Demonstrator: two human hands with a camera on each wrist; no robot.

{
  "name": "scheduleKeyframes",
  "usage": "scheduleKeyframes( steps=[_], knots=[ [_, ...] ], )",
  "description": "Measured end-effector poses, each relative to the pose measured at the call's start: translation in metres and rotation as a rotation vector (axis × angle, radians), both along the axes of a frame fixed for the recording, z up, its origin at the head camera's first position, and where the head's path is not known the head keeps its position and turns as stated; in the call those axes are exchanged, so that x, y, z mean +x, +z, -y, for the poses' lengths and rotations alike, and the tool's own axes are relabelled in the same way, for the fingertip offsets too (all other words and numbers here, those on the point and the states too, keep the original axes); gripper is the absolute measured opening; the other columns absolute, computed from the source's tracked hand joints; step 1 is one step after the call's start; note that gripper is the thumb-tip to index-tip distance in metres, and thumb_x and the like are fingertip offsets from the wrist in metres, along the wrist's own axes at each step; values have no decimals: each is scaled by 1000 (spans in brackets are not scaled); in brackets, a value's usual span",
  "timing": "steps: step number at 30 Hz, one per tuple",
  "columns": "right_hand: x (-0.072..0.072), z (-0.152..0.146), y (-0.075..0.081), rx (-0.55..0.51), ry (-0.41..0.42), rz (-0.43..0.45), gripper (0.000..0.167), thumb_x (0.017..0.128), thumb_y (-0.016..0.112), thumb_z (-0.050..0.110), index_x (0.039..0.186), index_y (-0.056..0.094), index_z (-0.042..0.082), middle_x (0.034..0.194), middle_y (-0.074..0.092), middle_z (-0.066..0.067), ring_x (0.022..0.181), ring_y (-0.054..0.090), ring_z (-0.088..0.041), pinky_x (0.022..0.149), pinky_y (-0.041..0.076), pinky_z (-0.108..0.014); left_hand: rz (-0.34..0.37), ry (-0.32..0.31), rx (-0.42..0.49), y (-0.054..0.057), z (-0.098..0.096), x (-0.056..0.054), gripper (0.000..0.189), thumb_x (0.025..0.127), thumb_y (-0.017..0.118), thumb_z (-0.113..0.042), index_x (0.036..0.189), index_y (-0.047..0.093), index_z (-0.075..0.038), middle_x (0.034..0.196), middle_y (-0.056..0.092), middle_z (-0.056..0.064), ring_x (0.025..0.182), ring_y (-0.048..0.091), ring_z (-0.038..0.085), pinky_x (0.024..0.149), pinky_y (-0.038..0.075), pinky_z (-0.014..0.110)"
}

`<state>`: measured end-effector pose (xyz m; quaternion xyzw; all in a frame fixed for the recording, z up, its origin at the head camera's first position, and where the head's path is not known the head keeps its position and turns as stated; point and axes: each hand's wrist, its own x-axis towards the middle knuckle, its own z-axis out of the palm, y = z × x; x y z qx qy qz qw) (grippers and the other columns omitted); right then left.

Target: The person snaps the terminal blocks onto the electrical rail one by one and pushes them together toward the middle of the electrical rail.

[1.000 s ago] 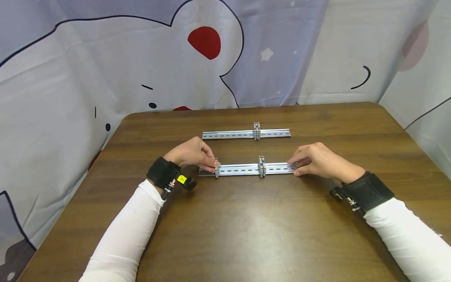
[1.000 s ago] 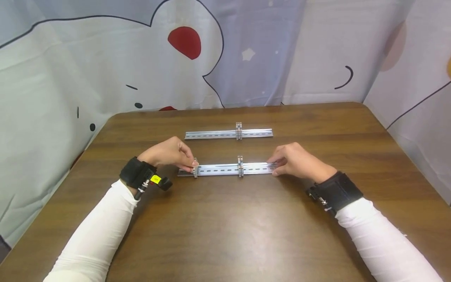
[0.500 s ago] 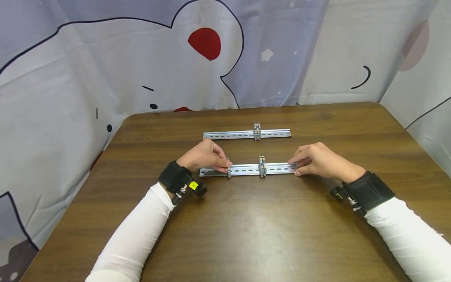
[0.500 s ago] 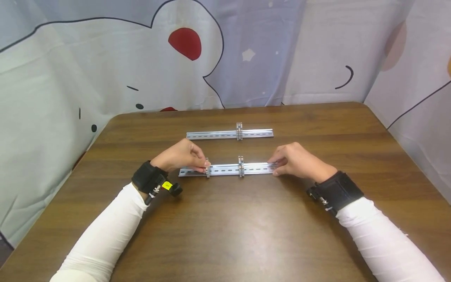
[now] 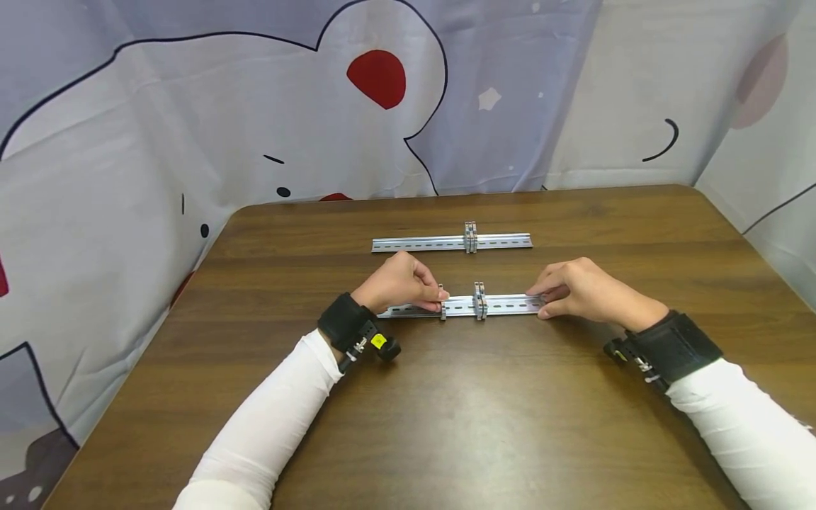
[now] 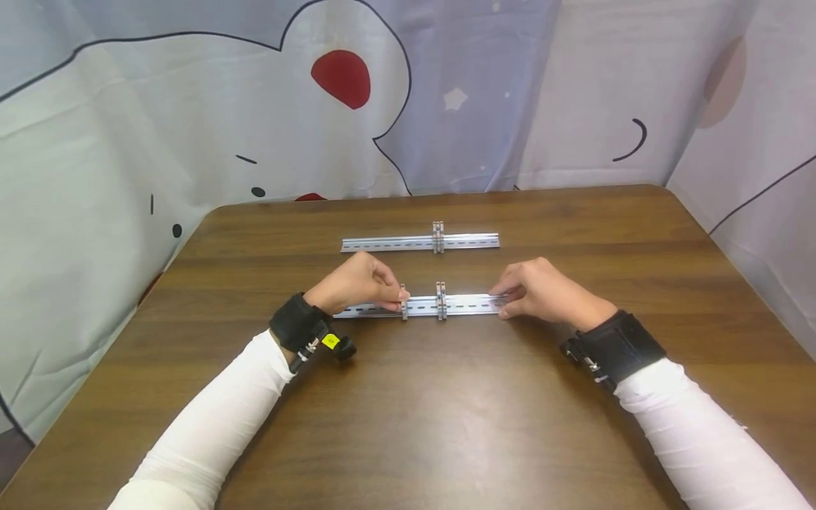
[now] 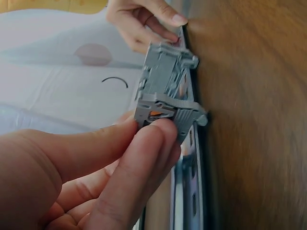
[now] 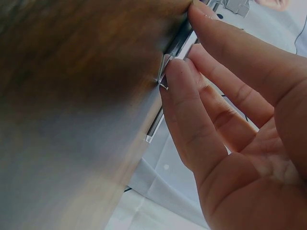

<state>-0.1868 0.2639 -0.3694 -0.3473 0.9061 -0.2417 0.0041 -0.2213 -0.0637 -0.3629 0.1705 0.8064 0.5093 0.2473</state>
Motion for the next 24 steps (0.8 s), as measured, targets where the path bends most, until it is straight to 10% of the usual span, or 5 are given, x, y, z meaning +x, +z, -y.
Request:
scheduleKeyframes(
  steps=[24],
  knots=[
    [0,0,1,11,0,-12,33,70,87,10,101,77,7,95,70,0,80,70,-12,69,56,-23,53,24,136,-10,-35,2,11,82,76,-2,84,71,7,84,73,13,72,74,21,75,58,39]
  ],
)
